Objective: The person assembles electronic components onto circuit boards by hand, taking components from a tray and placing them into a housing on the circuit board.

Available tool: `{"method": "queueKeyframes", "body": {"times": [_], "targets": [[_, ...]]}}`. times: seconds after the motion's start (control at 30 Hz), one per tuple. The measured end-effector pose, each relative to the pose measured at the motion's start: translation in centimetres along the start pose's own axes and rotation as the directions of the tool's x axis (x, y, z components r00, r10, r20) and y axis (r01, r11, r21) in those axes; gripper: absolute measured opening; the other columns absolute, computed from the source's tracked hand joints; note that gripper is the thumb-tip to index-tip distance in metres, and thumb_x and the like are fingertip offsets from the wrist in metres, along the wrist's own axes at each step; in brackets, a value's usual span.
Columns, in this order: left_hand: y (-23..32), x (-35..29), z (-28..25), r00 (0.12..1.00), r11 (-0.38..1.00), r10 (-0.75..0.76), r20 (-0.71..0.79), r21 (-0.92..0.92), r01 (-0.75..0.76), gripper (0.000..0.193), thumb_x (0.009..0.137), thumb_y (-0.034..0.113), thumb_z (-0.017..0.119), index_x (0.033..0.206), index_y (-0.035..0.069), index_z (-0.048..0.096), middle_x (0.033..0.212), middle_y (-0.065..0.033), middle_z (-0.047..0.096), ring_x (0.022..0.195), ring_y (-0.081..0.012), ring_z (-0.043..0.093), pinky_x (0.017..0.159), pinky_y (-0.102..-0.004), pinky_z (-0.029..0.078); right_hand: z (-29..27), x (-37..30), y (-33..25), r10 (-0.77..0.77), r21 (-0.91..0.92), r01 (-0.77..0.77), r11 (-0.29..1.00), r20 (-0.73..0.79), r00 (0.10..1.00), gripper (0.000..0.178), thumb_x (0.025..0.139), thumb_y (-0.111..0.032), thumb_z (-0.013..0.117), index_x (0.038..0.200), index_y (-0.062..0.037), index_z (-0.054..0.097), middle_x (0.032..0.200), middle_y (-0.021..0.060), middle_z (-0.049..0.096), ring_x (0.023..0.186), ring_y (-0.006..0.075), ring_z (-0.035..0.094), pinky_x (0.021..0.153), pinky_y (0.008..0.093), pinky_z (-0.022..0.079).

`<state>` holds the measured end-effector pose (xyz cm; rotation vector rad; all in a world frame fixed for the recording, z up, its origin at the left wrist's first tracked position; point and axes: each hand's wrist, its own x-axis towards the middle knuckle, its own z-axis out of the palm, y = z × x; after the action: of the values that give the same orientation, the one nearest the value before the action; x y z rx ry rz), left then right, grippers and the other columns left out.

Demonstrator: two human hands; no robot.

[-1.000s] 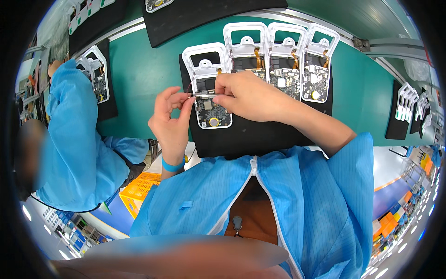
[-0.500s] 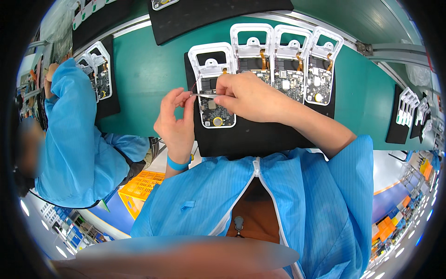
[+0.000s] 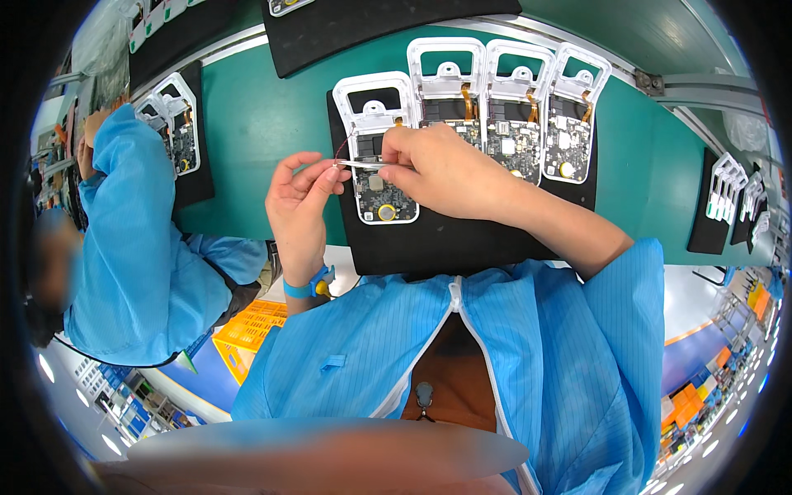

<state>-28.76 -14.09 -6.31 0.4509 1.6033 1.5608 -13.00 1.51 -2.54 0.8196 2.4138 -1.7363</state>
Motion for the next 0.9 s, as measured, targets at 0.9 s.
{"method": "queueKeyframes", "body": {"times": [0.9], "targets": [[-0.5, 0.1, 0.6, 0.923, 0.761, 0.384, 0.020, 0.559, -0.329, 0.010, 0.087, -0.001, 0.074, 0.096, 0.002, 0.075, 0.091, -0.0077, 0.067, 0.077, -0.0168, 0.063, 0.071, -0.0277, 0.050, -1.8, 1.5, 1.3, 0.110, 0.074, -0.117, 0.990, 0.084, 0.990, 0.013, 0.097, -0.011, 0.063, 0.089, -0.0007, 0.061, 0.063, 0.0038, 0.065, 0.058, 0.0090, 0.057, 0.057, 0.0274, 0.043]]}}
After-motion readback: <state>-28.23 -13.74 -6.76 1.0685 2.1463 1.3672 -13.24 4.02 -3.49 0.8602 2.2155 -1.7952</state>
